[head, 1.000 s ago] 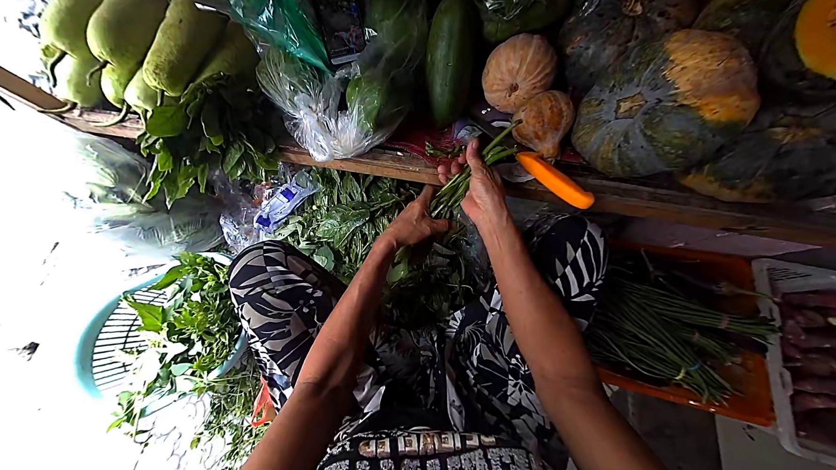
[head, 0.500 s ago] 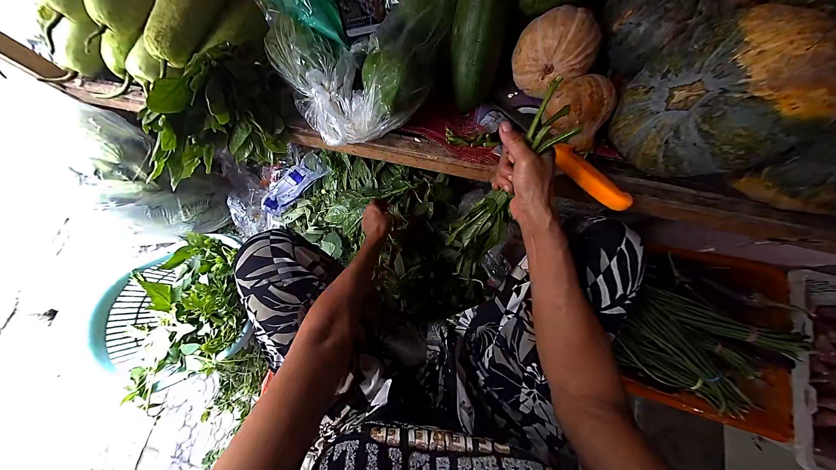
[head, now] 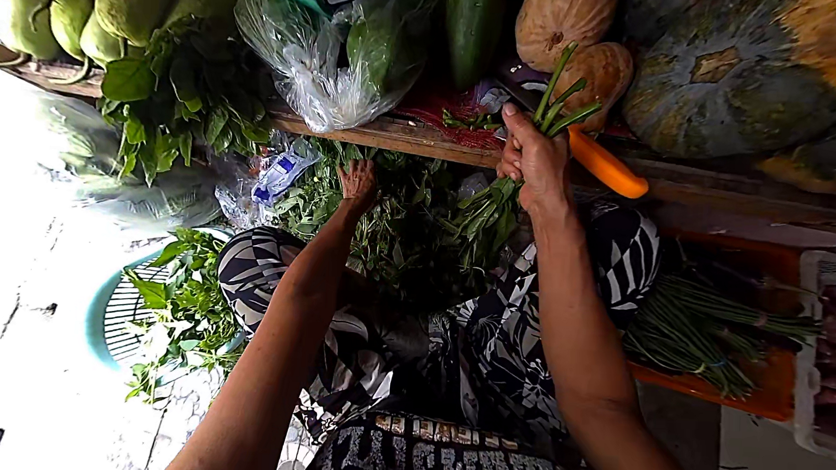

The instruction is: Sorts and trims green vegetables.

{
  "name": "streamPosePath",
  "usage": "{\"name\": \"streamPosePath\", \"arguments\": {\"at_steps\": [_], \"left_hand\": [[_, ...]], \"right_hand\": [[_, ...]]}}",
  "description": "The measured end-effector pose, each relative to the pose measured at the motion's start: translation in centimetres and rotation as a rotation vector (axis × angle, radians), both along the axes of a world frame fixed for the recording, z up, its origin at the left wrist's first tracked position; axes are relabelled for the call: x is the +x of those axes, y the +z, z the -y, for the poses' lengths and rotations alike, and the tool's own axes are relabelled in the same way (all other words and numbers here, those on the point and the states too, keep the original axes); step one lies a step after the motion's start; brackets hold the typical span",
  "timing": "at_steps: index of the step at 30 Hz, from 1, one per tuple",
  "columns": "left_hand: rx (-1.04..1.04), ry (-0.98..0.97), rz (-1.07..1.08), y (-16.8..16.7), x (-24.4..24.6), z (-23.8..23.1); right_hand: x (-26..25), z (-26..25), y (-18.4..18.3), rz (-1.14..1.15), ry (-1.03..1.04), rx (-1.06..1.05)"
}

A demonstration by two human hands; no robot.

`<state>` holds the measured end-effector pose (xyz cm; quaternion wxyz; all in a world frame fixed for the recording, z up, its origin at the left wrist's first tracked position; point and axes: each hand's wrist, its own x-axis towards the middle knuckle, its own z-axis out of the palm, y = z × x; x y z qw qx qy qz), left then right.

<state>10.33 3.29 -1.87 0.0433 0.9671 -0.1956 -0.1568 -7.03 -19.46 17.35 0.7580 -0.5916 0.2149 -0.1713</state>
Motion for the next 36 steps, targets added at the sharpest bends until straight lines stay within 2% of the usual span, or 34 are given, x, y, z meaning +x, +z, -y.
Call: {"name": "streamPosePath", "arguments": {"at_steps": [4,7,9,11,13,17,21,24,27,30,32,36], "left_hand": [[-0.208,0.358,0.138,-0.6,-3.5,-0.2],[-0.197,0.697,-0.140,-3.9,-8.3,-0.8],[-0.133,0.818,-0.333,-6.6,-10.0,-1.5],[-0.084,0.784,-0.354,-7.3,-10.9,-1.9],[-0.105,0.769,-0.296,-5.9,-10.7,-1.6],[-0.273,0.792,-0.209,-1.6,-11.6,0.6],[-0.153,0.523,-0.258,2.7,-11.9,0.9],[-0.193,0.448,-0.125,7.4,-12.1,-0.7],[-0.328,0.319,0.090,11.1,-10.9,-1.6],[-0.482,0.213,0.073,12.2,-8.4,-1.6],[-0.650,0.254,0.079,12.3,-8.3,-1.6],[-0.928,0.348,0.253,13.9,-9.3,-2.0]], "right_hand": [[-0.3,0.4,0.4,0.035,-0.014,0.006],[-0.1,0.2,0.1,0.037,-0.009,0.024],[0.0,0.3,0.0,0.026,-0.007,0.027],[-0.3,0.4,0.0,0.018,0.004,0.026],[-0.2,0.7,0.1,0.020,0.010,0.022],[0.0,0.4,0.0,0.005,0.014,0.026],[0.2,0.0,-0.3,-0.001,0.054,0.048],[0.0,-0.3,-0.6,-0.035,0.090,0.047],[-0.1,-0.4,-0.7,-0.066,0.126,0.049],[0.1,-0.2,-0.7,-0.051,0.213,0.151],[0.3,0.0,-1.0,-0.033,0.259,0.265],[0.3,-0.1,-1.1,0.005,0.252,0.400]]}}
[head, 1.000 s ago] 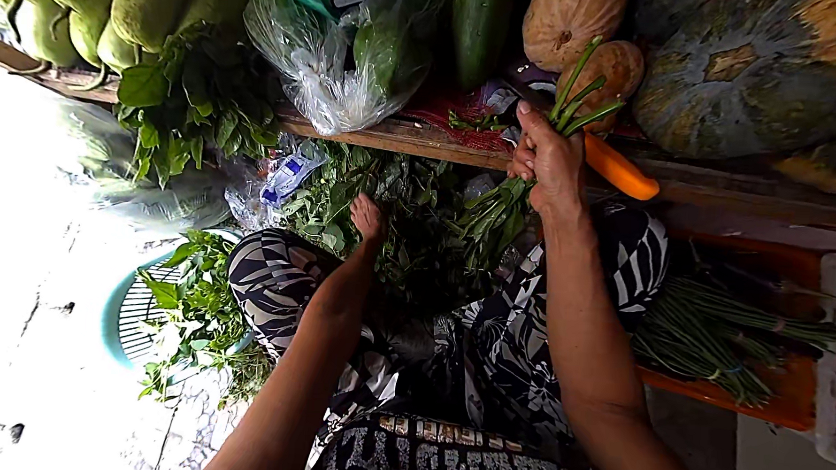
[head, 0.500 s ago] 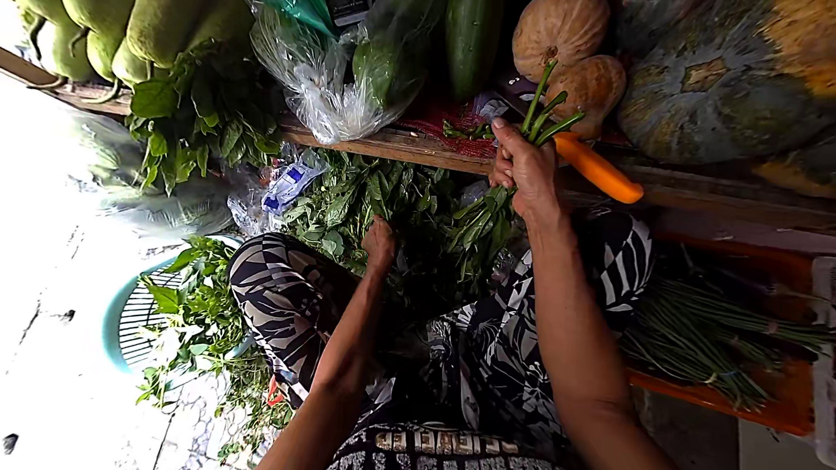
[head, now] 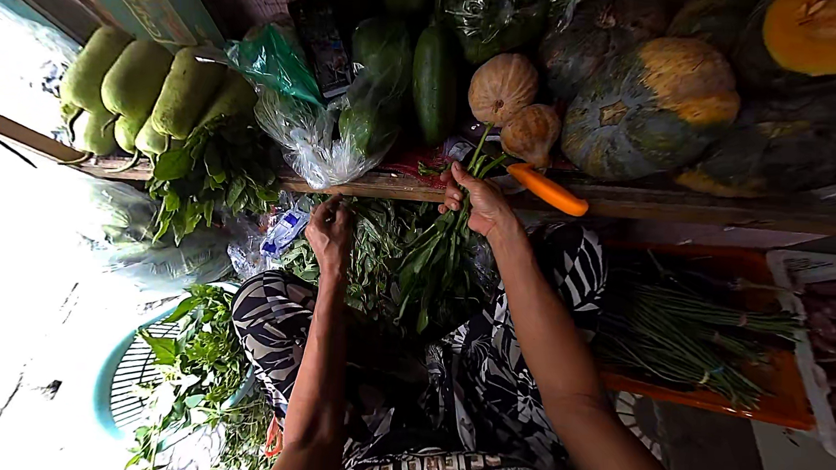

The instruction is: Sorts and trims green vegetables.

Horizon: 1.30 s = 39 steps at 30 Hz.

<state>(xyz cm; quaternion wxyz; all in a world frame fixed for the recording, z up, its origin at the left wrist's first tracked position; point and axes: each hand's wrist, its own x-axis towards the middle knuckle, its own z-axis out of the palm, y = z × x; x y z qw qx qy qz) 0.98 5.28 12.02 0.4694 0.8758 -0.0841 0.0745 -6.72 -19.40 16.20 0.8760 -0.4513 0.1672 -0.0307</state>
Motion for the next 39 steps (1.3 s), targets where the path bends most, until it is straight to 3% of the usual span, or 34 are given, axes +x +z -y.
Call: {"name": "streamPosePath", "arguments": {"at_steps": [4,7,9,11,12,14,20,23,29,36,39], "left_hand": [[0.104,-0.090,0.294,2.9,-0.8,-1.0],[0.042,-0.122,0.406,4.2,1.2,0.1],[-0.069,-0.101,0.328,5.3,1.6,1.4],[-0.077,-0.130,-0.073,9.7,-0.8,2.6],[-0.131,-0.148,-0.083,9.2,-0.5,2.8],[-0.262,-0.218,0.111,4.6,2.4,2.7],[-0.275,-0.412,-0.036,0.8,3.4,2.8],[-0.330,-0.475,-0.110,0.5,2.7,3.1],[-0.419,-0.528,-0.201,1.6,1.6,4.3],[-0.006,-0.634,-0.021,3.8,0.5,5.5],[-0.091,-0.603,-0.023,2.0,-1.1,6.2]], "right_hand": [[0.7,-0.3,-0.6,-0.069,-0.161,0.074],[1.2,-0.2,-1.6,-0.144,-0.373,0.180],[1.4,-0.1,-1.6,-0.152,-0.454,0.227],[1.3,-0.2,-1.3,-0.150,-0.496,0.229],[1.2,-0.2,-1.3,-0.147,-0.508,0.221],[1.2,-0.1,-1.6,-0.145,-0.514,0.198],[1.2,0.0,-1.6,-0.152,-0.431,0.119],[1.0,-0.4,-1.3,-0.134,-0.283,0.028],[1.1,-3.6,-2.1,-0.018,0.077,-0.432],[1.4,-3.4,-2.8,-0.027,0.081,-0.527],[0.9,-2.8,-1.9,-0.069,0.066,-0.597]]}}
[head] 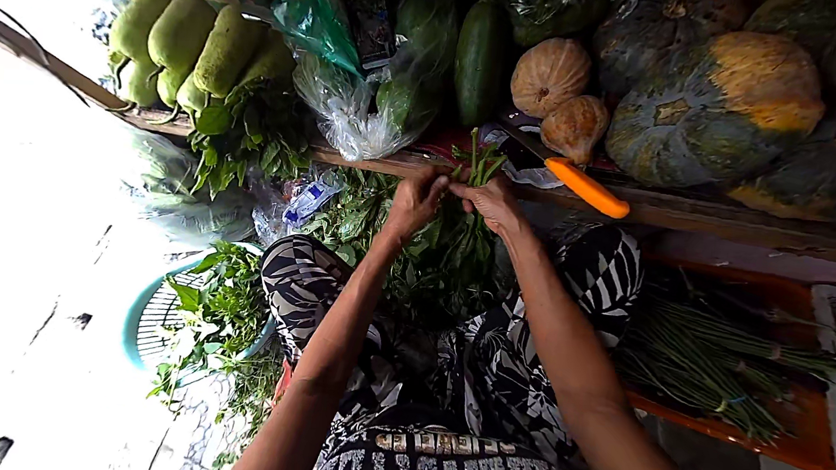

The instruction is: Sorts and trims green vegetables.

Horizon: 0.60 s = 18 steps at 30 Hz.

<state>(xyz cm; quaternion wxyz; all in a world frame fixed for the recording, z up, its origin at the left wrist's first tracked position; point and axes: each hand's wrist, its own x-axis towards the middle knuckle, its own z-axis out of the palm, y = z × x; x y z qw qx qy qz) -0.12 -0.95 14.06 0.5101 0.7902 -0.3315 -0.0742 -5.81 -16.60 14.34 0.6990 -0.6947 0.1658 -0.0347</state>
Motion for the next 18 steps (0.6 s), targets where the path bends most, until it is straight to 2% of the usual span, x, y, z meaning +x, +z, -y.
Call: {"name": "streamPosePath", "arguments": {"at_steps": [4,6,8,10,12,14,16,18], "left_hand": [[0.023,-0.002,-0.297,-5.7,-3.3,-0.1],[0.019,0.025,-0.451,-7.1,-5.2,-0.5],[-0.077,-0.001,-0.599,-9.2,-4.7,-0.3],[-0.130,0.087,-0.698,-12.4,-2.2,-0.2],[0.024,0.386,-0.702,-16.4,0.9,-1.1],[0.317,0.644,-0.663,-19.0,3.1,-2.9],[0.504,0.745,-0.644,-20.1,4.1,-4.4],[0.556,0.800,-0.627,-20.6,4.4,-4.9]], "right_hand": [[-0.7,0.8,-0.2,-0.098,-0.120,-0.072],[-0.9,0.9,-0.3,-0.159,-0.142,-0.111],[-1.1,0.8,-0.4,-0.198,-0.160,-0.142],[-1.2,1.1,0.1,-0.209,-0.173,-0.172],[-1.4,1.6,0.7,-0.193,-0.195,-0.192],[-1.7,2.2,1.2,-0.189,-0.211,-0.205],[-2.1,2.6,1.6,-0.192,-0.235,-0.230],[-2.5,2.8,2.2,-0.185,-0.262,-0.247]]}}
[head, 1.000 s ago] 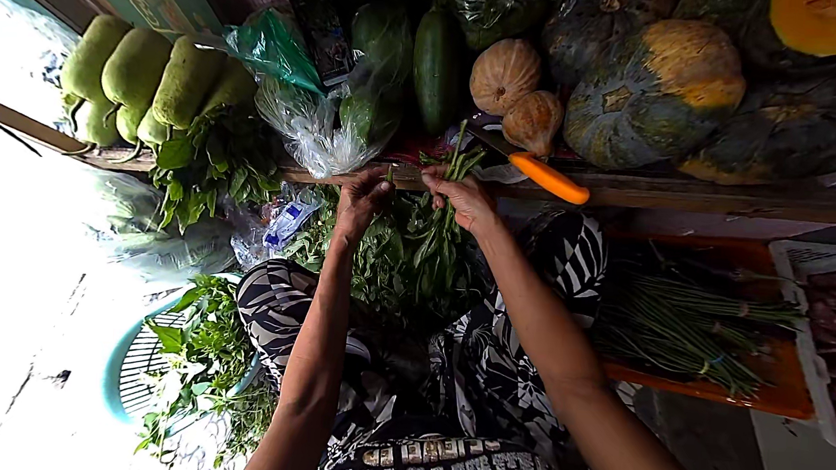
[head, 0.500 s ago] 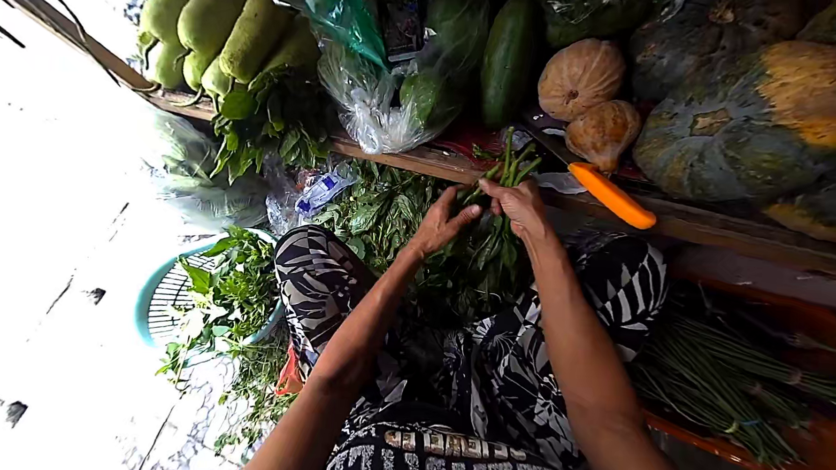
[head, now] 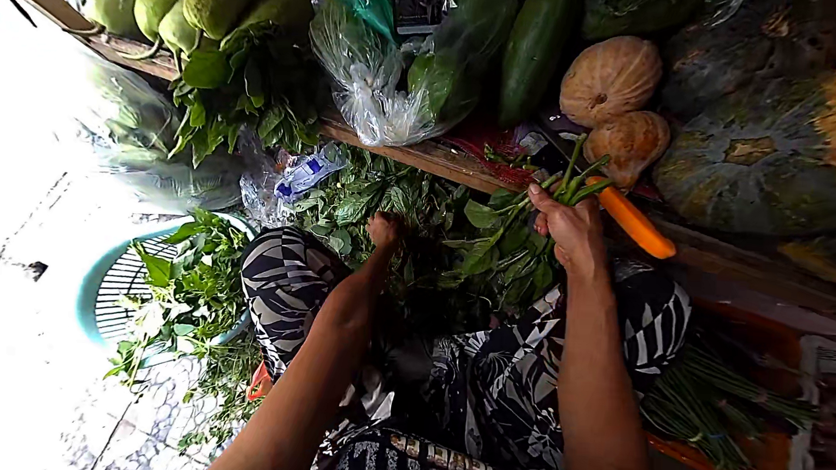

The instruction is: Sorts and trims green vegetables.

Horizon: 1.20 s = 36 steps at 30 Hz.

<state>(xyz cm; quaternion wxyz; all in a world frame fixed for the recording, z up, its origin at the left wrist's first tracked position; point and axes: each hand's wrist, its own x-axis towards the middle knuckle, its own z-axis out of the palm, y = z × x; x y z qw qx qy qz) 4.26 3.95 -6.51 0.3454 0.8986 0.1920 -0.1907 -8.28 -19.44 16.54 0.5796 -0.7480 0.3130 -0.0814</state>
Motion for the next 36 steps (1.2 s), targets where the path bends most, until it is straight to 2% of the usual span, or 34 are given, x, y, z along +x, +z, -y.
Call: {"name": "streamPosePath", "arguments": {"at_steps": [3,6,9,11,13,14,16,19,21,22,26,29,32,34,36], "left_hand": [[0.096,-0.108,0.180,-1.0,-0.4,0.8],[0.079,-0.508,0.388,-1.7,-2.3,3.3],[0.060,-0.913,0.390,-2.5,-5.5,6.0],[0.021,-1.028,0.344,-2.7,-7.5,7.0],[-0.050,-0.978,0.393,-3.2,-8.2,6.9],[-0.077,-0.875,0.457,-3.6,-8.3,6.4],[-0.085,-0.507,0.469,-3.8,-7.7,5.1],[0.033,0.174,0.246,-3.1,-5.3,2.9],[0.056,0.453,0.089,-2.8,-3.9,0.7],[0.053,0.514,0.020,-3.0,-3.4,-0.3],[-0.034,0.480,-0.136,-3.7,-2.7,-2.5],[-0.082,0.499,-0.099,-4.2,-3.3,-3.5],[0.036,0.478,-0.034,-3.6,-3.8,-2.6],[0.153,0.348,0.105,-3.5,-4.4,-1.5],[0.128,0.096,0.232,-3.3,-5.3,0.2]], "right_hand": [[-0.3,-0.1,0.4,0.006,-0.020,0.009],[-0.3,-0.5,0.3,0.020,0.006,0.022],[-0.3,-0.8,0.1,0.030,0.026,0.036],[-0.4,-0.7,0.3,0.030,0.026,0.034],[-0.5,-0.4,0.3,0.039,0.025,0.034],[-0.7,-0.1,0.2,0.044,0.025,0.038],[-1.0,0.4,0.3,0.051,0.020,0.050],[-1.3,0.9,0.5,0.077,0.001,0.059],[-1.4,1.0,0.3,0.090,0.005,0.064],[-1.5,1.0,0.2,0.088,0.010,0.063],[-1.5,1.0,0.5,0.091,0.015,0.064],[-1.5,1.1,0.5,0.093,0.013,0.070],[-1.5,1.2,0.5,0.091,0.030,0.072],[-1.4,1.1,0.5,0.111,0.030,0.082],[-1.4,1.0,0.7,0.116,0.021,0.080]]}}
